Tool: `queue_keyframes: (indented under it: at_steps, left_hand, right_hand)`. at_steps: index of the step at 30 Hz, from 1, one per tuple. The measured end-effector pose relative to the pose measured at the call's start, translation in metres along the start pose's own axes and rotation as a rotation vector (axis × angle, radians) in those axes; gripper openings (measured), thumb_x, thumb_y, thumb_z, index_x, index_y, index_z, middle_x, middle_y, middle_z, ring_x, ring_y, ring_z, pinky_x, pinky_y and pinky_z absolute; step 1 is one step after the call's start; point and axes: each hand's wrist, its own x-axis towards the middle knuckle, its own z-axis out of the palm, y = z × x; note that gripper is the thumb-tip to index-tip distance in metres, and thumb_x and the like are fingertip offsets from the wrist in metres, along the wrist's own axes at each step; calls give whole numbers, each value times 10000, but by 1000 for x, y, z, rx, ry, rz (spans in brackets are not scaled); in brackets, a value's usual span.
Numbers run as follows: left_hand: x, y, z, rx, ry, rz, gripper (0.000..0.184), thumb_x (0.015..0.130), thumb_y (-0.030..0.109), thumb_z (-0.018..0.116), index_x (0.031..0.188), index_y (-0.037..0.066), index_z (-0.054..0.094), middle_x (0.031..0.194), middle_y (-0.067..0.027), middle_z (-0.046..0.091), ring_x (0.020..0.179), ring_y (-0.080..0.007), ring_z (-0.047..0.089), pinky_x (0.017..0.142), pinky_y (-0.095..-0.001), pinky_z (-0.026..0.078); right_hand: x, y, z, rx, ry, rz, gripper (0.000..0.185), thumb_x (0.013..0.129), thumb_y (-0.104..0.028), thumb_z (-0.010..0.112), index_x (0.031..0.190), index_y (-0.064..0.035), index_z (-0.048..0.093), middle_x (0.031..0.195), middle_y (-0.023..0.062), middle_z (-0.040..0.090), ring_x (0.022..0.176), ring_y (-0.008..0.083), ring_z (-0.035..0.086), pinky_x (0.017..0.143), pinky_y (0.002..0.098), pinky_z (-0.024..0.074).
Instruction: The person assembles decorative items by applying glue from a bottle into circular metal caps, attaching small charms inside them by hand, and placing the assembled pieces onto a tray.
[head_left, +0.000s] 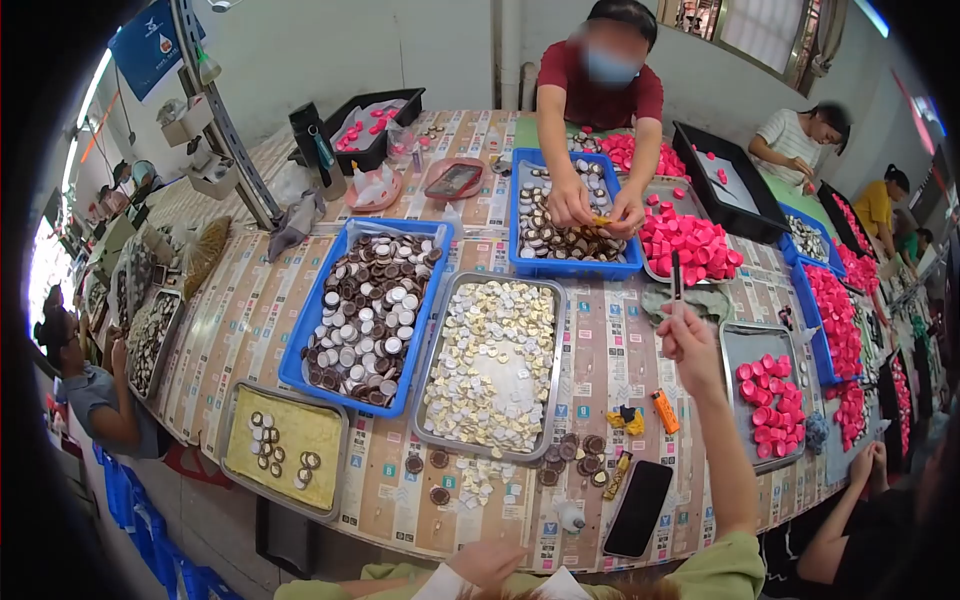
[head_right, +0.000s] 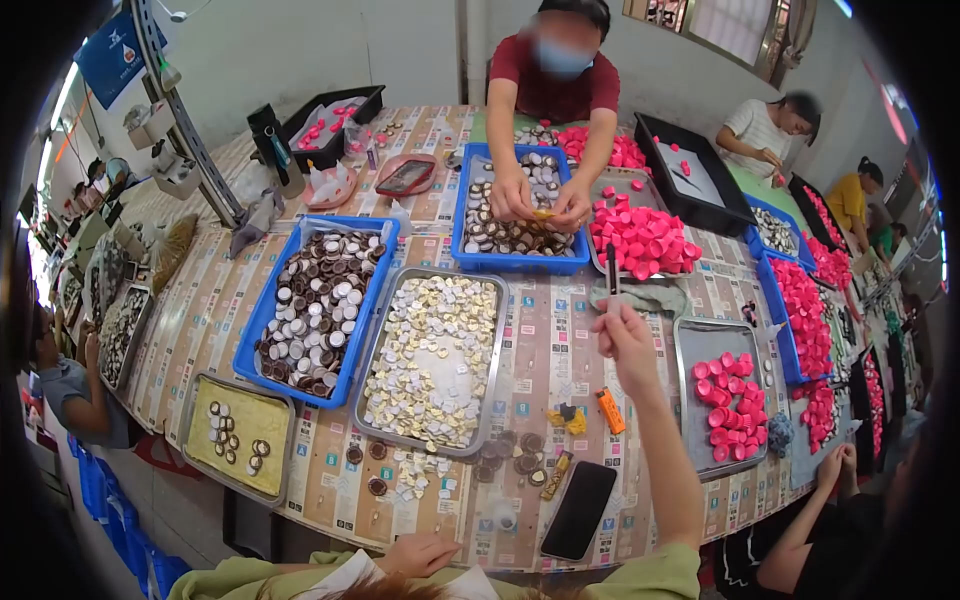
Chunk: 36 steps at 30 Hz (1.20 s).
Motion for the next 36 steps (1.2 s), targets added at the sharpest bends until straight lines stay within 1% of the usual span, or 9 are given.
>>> queue_keyframes:
  at_steps: [7,11,18,21,23,27,30,33,36]
  left_hand:
    - [-8,-12,-1,-170,-28,-27,142,768,119,560,897,76,603,747,-89,591,635,-227,577,544,-289,459]
    - [-8,16,-42,-532,1,-358,136,786,120,539,887,75,619,742,-96,601,636,-197,583,552,-283,457]
    - [-28,-17,-28,-304,30,-220,164,785,128,542,888,22,612,746,-84,610,642,-176,570,580,-281,460]
    - [-45,-45,14,-272,-100,-198,304,883,241,430,1122,72,509,1042,-107,559,849,-208,570,732,-315,464]
    - [-49,-57,35,-827,-195,-674,272,877,222,449,1082,64,532,1048,-133,552,850,-214,571,729,-303,465]
    - [-30,-16,-8,-266,-67,-518,218,877,205,455,984,64,583,932,-105,598,781,-183,583,653,-307,468]
    - [-38,-38,4,-310,-7,-239,217,875,218,461,1009,96,580,952,-99,594,756,-183,583,632,-307,470]
    - [-31,-25,6,-539,-86,-586,213,848,166,501,1035,94,576,957,-134,596,764,-246,578,659,-301,471]
    - [-17,10,-35,-379,97,-428,147,797,88,518,848,-11,614,707,-81,607,643,-123,571,596,-246,455]
  right_hand:
    - [-17,4,36,79,189,25,177,878,-185,440,953,-32,491,618,-14,448,461,32,352,411,158,253]
    - [-32,-62,60,8,191,-211,160,881,-179,429,914,-36,493,644,-34,434,514,28,349,463,160,268]
    - [-77,-15,43,-43,261,94,192,860,-190,469,999,-63,506,690,-17,497,512,30,426,459,144,324]
    - [-83,-12,42,-25,220,56,179,873,-172,447,991,-48,499,708,2,513,535,41,448,480,158,343]
    - [-83,-9,43,-20,243,50,175,875,-158,439,975,-26,496,727,10,525,560,46,460,507,172,356]
    - [-83,3,39,-7,239,52,177,880,-155,428,975,-12,470,768,54,545,603,93,517,563,213,417]
    - [-85,4,43,25,248,49,165,871,-148,447,959,-12,482,795,49,554,601,70,498,539,194,386]
    - [-89,1,48,43,256,70,138,869,-143,448,934,-26,481,818,47,549,623,79,509,553,203,398]
    - [-88,8,44,18,254,73,115,869,-141,447,920,-41,474,828,42,536,638,82,509,575,213,406]
